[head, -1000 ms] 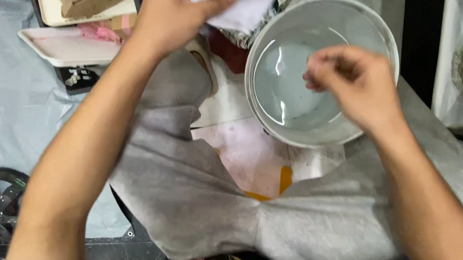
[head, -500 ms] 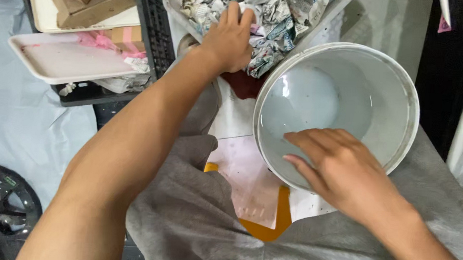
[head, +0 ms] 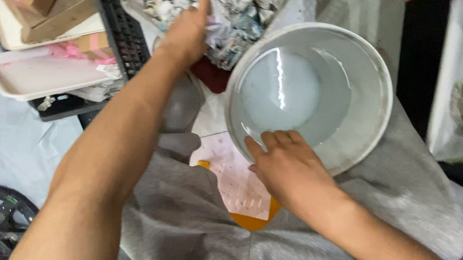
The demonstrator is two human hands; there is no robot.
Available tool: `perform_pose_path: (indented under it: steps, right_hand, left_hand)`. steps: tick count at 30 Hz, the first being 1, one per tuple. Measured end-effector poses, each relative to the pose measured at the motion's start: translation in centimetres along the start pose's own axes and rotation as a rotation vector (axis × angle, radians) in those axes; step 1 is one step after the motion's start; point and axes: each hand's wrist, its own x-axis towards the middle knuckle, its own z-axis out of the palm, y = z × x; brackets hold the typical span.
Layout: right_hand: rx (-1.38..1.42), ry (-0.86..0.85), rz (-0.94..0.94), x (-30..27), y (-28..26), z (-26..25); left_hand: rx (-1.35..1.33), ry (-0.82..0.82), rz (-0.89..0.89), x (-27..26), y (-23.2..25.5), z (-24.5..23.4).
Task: The person sits on the floor and wraps various ceramic items, including cups and bowls, with newspaper. They dip the newspaper into a bucket of water, wrap it around the item, and place the wrapped item on a nearby shelf.
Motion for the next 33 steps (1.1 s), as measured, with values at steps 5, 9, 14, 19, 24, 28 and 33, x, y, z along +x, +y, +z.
perform_pose_path:
  steps: [5, 9, 14, 19, 24, 28, 33]
  right_hand:
    - [-0.087, 0.172, -0.049, -0.9, 0.2, 1.2]
    - [-0.150, 0.072, -0.054, -1.9, 0.8, 1.2]
    - [-0.100, 0.156, 0.024, -2.1, 1.4, 2.2]
    - [-0.119, 0.285, 0.068, -2.0, 0.8, 2.9]
    - [-0.088, 0.249, 0.063, -2.0, 0.5, 2.7]
    - [-0.089, 0.244, 0.071, -2.4, 1.7, 2.7]
    - [0.029, 0.382, 0.065, -3.5, 3.8, 3.7]
  left_hand:
    - [0.090, 0.021, -0.033, -0.1, -0.1, -0.3]
    - [0.197, -0.041, -0.089, 0.1, -0.5, 0.8]
    - [0.298, -0.245, -0.024, 0.5, -3.3, 3.4]
    - [0.494, -0.447, 0.149, 0.3, -4.7, 6.1]
    - [0.459, -0.679, 0.036, 1.3, -3.8, 6.4]
    - [0.142, -0.493, -0.293, 2.6, -2.4, 4.0]
    - [0.056, -0.168, -0.030, 2.0, -2.3, -0.5]
